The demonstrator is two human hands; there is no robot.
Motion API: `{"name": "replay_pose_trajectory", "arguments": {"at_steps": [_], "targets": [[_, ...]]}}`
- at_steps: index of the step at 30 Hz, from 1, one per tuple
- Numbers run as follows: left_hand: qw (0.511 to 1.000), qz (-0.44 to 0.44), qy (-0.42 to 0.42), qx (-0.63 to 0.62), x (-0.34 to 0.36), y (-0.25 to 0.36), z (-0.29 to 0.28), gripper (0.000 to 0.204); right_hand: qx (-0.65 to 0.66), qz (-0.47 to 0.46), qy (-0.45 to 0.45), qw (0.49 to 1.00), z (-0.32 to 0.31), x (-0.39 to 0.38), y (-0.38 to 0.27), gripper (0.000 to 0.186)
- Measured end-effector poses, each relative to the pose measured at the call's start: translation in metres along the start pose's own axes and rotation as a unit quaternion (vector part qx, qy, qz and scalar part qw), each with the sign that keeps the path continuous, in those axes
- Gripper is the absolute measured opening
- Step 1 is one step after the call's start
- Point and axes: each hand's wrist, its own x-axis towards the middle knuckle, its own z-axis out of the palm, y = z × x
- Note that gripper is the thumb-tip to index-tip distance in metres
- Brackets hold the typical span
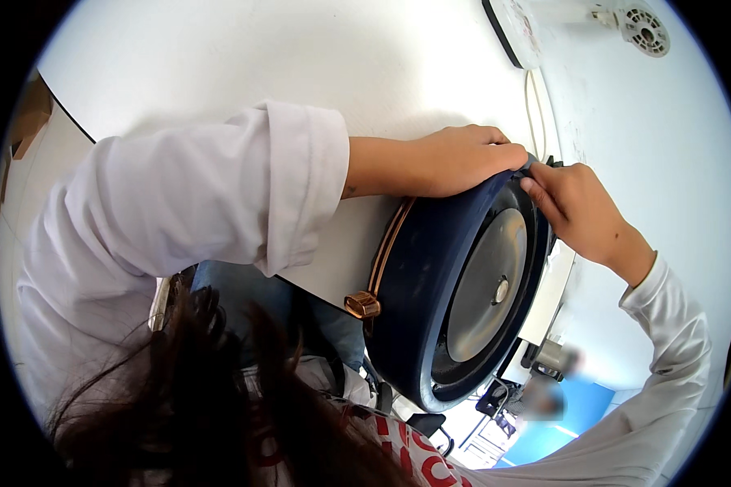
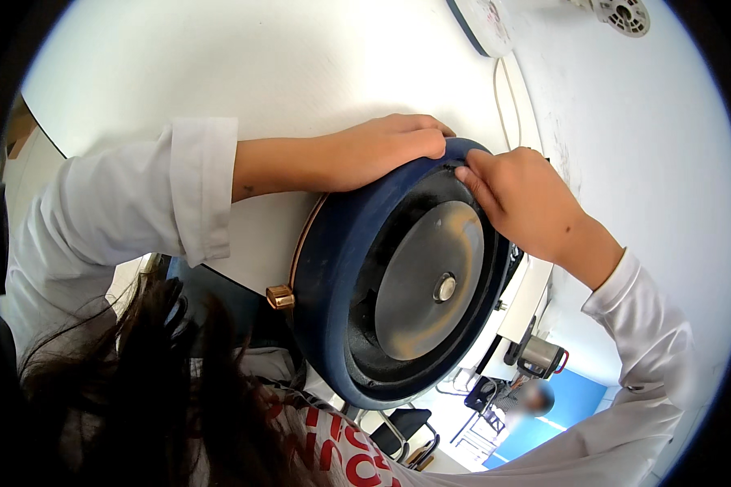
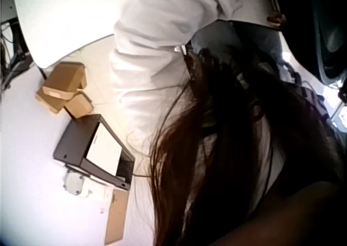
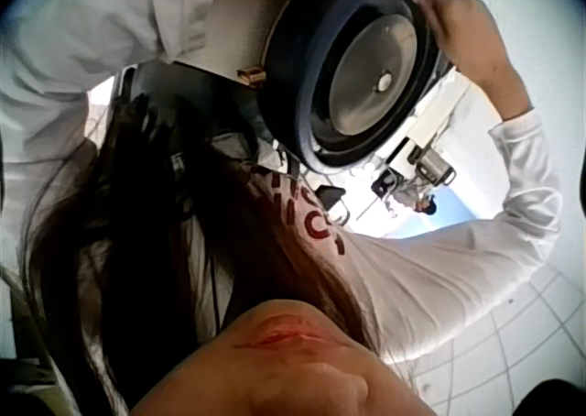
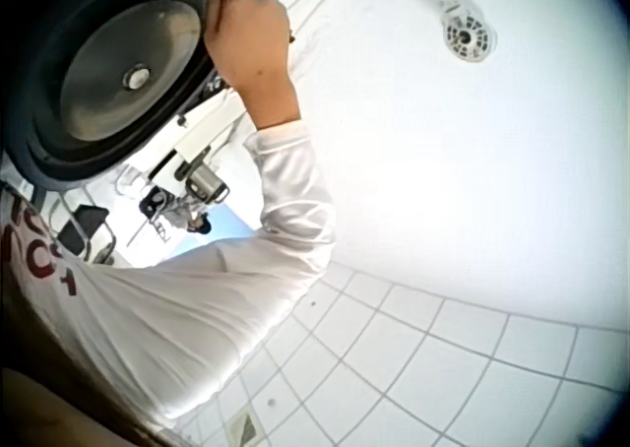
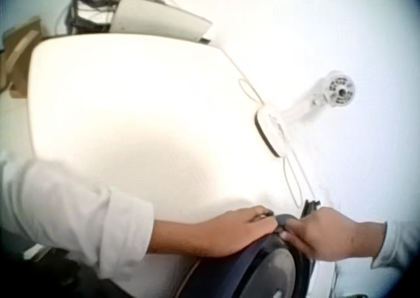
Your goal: The person secures a rubber ring onto a blue speaker and then uses a screwdriver to adjust the internal components of a white electric fan. The person handles the speaker, fan, and screwdriver while working at a white table.
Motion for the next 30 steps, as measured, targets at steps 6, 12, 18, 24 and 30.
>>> {"name": "replay_pose_trajectory", "arguments": {"at_steps": [6,12,18,24,30], "targets": [[0.999,0.032,0.008,0.021,0.003,-0.007,-0.002,0.048,0.545,0.361,-0.14,0.744,-0.01,0.012,-0.011,0.029],[0.999,0.048,-0.02,-0.007,0.012,-0.011,-0.001,0.038,0.469,0.322,-0.221,0.793,-0.016,0.02,0.003,0.03],[0.998,0.034,-0.048,-0.003,0.024,-0.019,-0.006,0.046,0.042,-0.013,-0.073,0.996,0.008,0.003,0.008,0.03],[0.978,0.052,-0.126,0.159,0.015,0.011,-0.035,0.048,0.11,0.1,0.034,0.988,0.006,-0.005,-0.007,0.027],[0.963,0.06,-0.032,0.26,-0.004,0.024,-0.028,0.045,-0.035,-0.016,0.307,0.951,0.043,-0.02,-0.009,0.013]]}}
